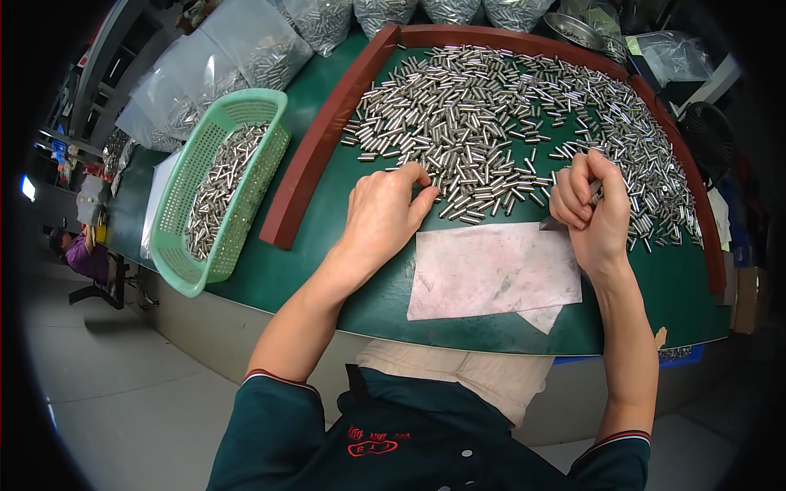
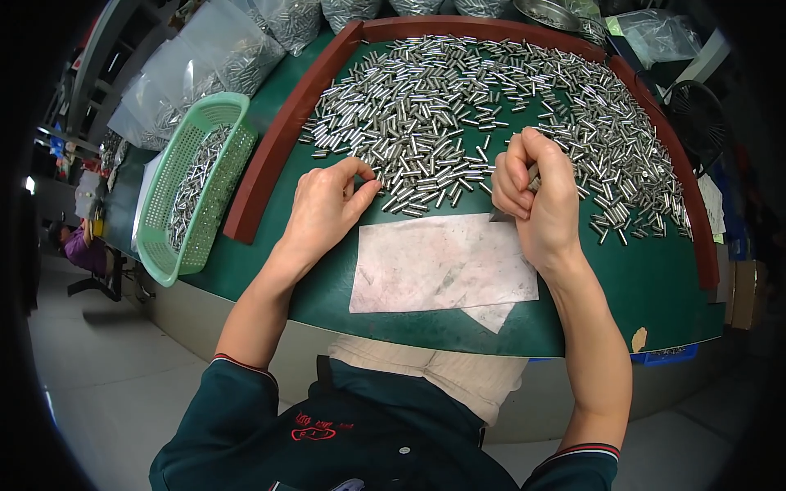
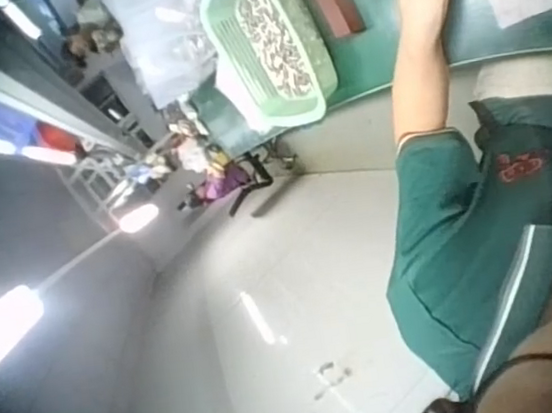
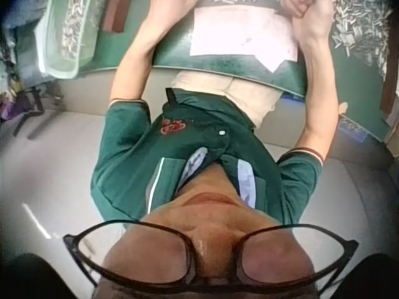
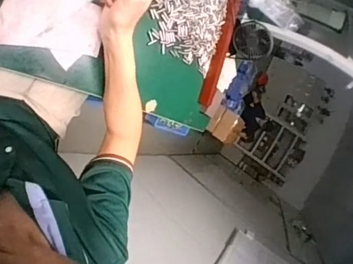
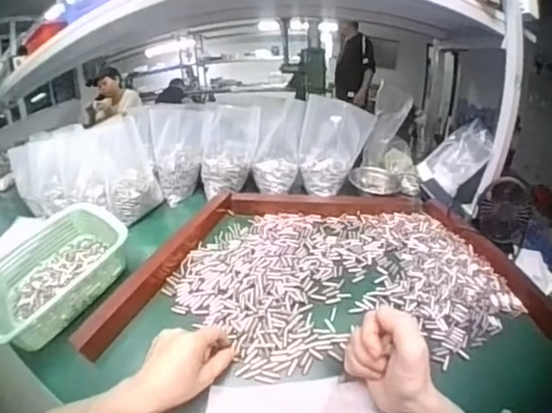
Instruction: The worker is inspecting and sorting small cylindrical metal parts on a workbench using tweezers.
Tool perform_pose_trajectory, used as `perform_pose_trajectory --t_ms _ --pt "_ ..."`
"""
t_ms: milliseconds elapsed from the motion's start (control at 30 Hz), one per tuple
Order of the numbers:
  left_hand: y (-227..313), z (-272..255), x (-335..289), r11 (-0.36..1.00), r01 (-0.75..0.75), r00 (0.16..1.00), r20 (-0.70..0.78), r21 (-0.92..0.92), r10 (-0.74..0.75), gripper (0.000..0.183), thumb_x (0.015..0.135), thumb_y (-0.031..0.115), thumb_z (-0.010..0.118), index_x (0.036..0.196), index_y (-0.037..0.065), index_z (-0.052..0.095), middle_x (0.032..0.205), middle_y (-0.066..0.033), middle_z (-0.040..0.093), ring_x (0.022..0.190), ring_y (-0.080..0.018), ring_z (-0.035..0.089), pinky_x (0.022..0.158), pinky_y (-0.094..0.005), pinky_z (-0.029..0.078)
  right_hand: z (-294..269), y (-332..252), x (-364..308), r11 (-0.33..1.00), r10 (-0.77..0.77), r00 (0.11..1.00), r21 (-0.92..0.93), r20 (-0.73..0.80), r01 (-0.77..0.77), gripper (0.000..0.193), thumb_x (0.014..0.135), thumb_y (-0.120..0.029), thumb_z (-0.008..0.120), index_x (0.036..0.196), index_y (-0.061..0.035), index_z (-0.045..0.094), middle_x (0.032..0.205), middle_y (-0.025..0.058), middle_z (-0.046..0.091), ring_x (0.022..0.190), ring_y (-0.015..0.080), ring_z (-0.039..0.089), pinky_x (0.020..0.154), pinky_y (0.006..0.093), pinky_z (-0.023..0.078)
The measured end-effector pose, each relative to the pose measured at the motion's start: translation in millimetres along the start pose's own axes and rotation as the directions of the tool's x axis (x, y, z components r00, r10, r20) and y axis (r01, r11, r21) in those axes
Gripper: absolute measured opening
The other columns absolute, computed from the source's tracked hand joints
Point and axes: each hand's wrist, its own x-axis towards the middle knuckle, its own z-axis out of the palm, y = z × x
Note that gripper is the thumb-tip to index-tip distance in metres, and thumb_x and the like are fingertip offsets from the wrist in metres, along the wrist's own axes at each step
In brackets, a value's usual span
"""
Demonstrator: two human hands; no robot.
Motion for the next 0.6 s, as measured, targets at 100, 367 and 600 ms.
perform_pose_trajectory --t_ms 100,367,600 --pt "2.6 2.7 2.3 0.999 0.03 0.999 -0.019 0.033 -0.03 0.011 0.072 0.011 0.064 0.074 0.001 0.061 0.044 -0.006 0.042 0.038 -0.0167 0.043 0.042 -0.032 0.034 -1.9 -0.7 0.0 1.0 -0.003 1.0 -0.008 0.0 0.003 0.038 0.09 -0.026 0.032 0.055 -0.0104 0.031 0.043 -0.0034 0.025 0.039 0.0043 0.018 0.037 0.0204 0.016" --pt "7.1 1.7 3.9 0.998 0.067 0.998 0.02 -0.017 -0.066 0.01 0.072 0.011 0.063 0.074 0.001 0.061 0.046 -0.008 0.047 0.042 -0.0198 0.046 0.045 -0.0337 0.037 -2.0 -2.4 0.1 1.0 0.004 1.0 0.014 -0.002 -0.004 0.037 0.091 -0.024 0.032 0.057 -0.0095 0.031 0.044 -0.0029 0.026 0.039 0.0046 0.019 0.037 0.0209 0.017" --pt "4.1 2.0 4.4 0.996 0.086 0.996 -0.018 -0.013 -0.086 0.008 0.071 0.01 0.061 0.073 0.003 0.061 0.049 -0.0102 0.052 0.046 -0.0259 0.053 0.047 -0.0369 0.04 -4.2 -2.2 -0.9 1.0 0.002 1.0 0.013 0.024 -0.002 0.037 0.091 -0.024 0.032 0.056 -0.0096 0.031 0.044 -0.0031 0.026 0.038 0.0045 0.019 0.037 0.0208 0.016"
